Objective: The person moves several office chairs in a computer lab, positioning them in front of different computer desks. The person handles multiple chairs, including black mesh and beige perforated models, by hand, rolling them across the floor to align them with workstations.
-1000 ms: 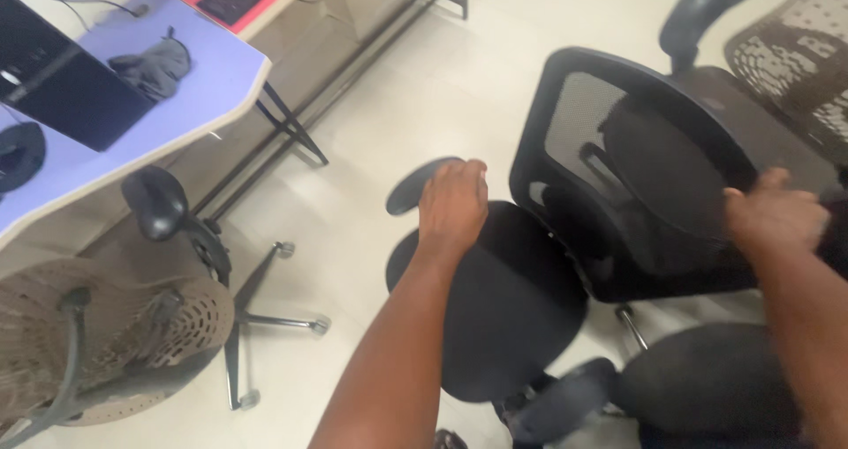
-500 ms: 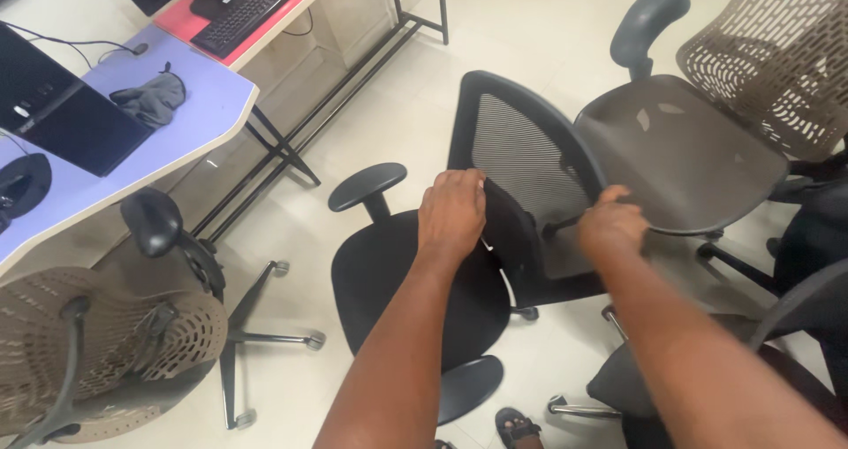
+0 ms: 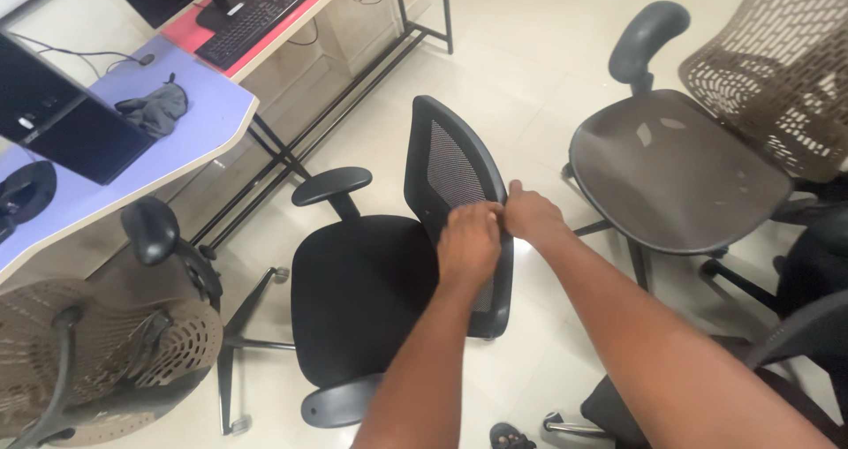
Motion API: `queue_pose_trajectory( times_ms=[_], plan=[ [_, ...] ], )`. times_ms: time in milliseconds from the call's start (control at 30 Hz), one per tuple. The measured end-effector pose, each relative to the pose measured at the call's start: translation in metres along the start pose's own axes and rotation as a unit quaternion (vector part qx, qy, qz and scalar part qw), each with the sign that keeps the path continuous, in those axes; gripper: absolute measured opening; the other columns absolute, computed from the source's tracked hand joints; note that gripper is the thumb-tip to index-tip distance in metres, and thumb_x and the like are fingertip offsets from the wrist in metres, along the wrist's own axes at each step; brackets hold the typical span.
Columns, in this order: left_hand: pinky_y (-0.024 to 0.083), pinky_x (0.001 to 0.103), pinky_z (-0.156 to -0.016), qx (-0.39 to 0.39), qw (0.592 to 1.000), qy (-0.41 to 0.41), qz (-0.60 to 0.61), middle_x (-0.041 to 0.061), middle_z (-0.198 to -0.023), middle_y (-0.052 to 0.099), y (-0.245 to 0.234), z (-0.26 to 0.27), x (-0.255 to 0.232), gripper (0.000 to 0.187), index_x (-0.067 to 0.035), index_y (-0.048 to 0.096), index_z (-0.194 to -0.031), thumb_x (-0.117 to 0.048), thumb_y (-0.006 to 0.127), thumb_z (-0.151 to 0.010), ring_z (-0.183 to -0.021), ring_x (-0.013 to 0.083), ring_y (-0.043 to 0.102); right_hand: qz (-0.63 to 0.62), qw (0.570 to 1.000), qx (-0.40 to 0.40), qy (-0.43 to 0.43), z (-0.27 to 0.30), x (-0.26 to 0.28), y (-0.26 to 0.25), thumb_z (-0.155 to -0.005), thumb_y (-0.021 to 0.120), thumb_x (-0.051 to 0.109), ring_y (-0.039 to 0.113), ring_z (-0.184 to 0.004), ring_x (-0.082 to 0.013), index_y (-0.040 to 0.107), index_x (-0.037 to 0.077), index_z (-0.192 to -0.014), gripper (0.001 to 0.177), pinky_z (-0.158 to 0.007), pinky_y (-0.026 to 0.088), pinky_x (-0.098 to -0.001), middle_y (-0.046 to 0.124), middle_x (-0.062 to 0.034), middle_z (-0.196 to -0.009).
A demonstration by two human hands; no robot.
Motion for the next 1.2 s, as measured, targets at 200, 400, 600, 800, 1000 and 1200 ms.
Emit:
queue_pose_trajectory(
  times_ms=[200, 400, 600, 800, 1000, 1200],
  plan=[
    [0.037, 0.045, -0.115, 0.155, 0.972, -0.177, 0.021, 0.014, -0.16, 0.031, 0.057, 0.021, 0.034, 0.084, -0.01, 0.011, -0.16, -0.029, 0.063, -0.097, -0.145, 0.0337, 0.036, -0.142, 0.982, 0.117, 0.048, 0.018, 0.026, 0.01, -0.102, 0.047, 0.04, 0.074, -0.107, -0.0407, 0.028, 0.011, -0.154, 0.062, -0.088, 0.066, -0.0508, 0.07, -0.0254, -0.119],
    [0.041, 0.047, -0.114, 0.169, 0.956, -0.241, -0.001, 0.009, -0.168, 0.025, 0.069, 0.039, 0.033, 0.077, -0.017, 0.014, -0.161, -0.024, 0.059, -0.098, -0.145, 0.0337, 0.04, 0.063, 0.994, -0.03, -0.089, 0.017, 0.057, -0.008, -0.093, 0.056, 0.029, 0.037, -0.143, -0.0382, 0.006, 0.031, -0.163, 0.086, -0.113, 0.034, -0.0547, 0.018, -0.0145, -0.169],
    [0.044, 0.046, -0.111, 0.203, 0.964, -0.168, -0.027, 0.018, -0.16, 0.038, 0.05, 0.047, 0.036, 0.077, -0.008, 0.014, -0.16, -0.026, 0.057, -0.098, -0.133, 0.0378, 0.054, 0.319, 0.887, -0.121, -0.311, 0.003, 0.079, 0.009, -0.094, 0.051, 0.034, 0.017, -0.156, -0.025, 0.061, 0.022, -0.135, 0.043, -0.123, 0.004, -0.0539, 0.031, -0.0051, -0.164],
    [0.046, 0.043, -0.109, 0.241, 0.963, -0.122, -0.016, 0.019, -0.152, 0.048, 0.027, 0.064, 0.055, 0.082, -0.008, 0.019, -0.16, -0.028, 0.061, -0.092, -0.124, 0.0388, 0.061, 0.345, 0.887, -0.06, -0.3, -0.012, 0.098, 0.007, -0.106, 0.041, 0.043, 0.049, -0.14, -0.02, 0.077, 0.014, -0.112, 0.047, -0.131, 0.008, -0.0502, 0.073, -0.0041, -0.123],
    [0.047, 0.042, -0.108, 0.256, 0.961, -0.089, -0.048, 0.02, -0.143, 0.058, -0.002, 0.081, 0.094, 0.085, -0.014, 0.021, -0.162, -0.035, 0.065, -0.093, -0.123, 0.0366, 0.061, 0.346, 0.885, -0.039, -0.308, -0.007, 0.137, 0.022, -0.106, 0.043, 0.046, 0.063, -0.121, -0.0266, 0.077, 0.011, -0.112, 0.049, -0.125, 0.021, -0.0467, 0.075, -0.0133, -0.112],
    [0.049, 0.042, -0.105, 0.259, 0.953, -0.154, -0.037, 0.013, -0.137, 0.064, -0.048, 0.119, 0.141, 0.087, -0.036, 0.024, -0.161, -0.028, 0.069, -0.087, -0.12, 0.0316, 0.065, 0.319, 0.877, -0.038, -0.358, 0.009, 0.174, 0.047, -0.103, 0.051, 0.047, 0.067, -0.115, -0.0309, 0.079, 0.011, -0.107, 0.046, -0.117, 0.033, -0.0479, 0.076, -0.0141, -0.108]
  ],
)
Point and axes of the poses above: each hand's wrist, its own z-axis away from the middle knuckle, its own y-axis out of the palm, x = y × z, the point moved 7 cm from there along -z, towards the middle knuckle
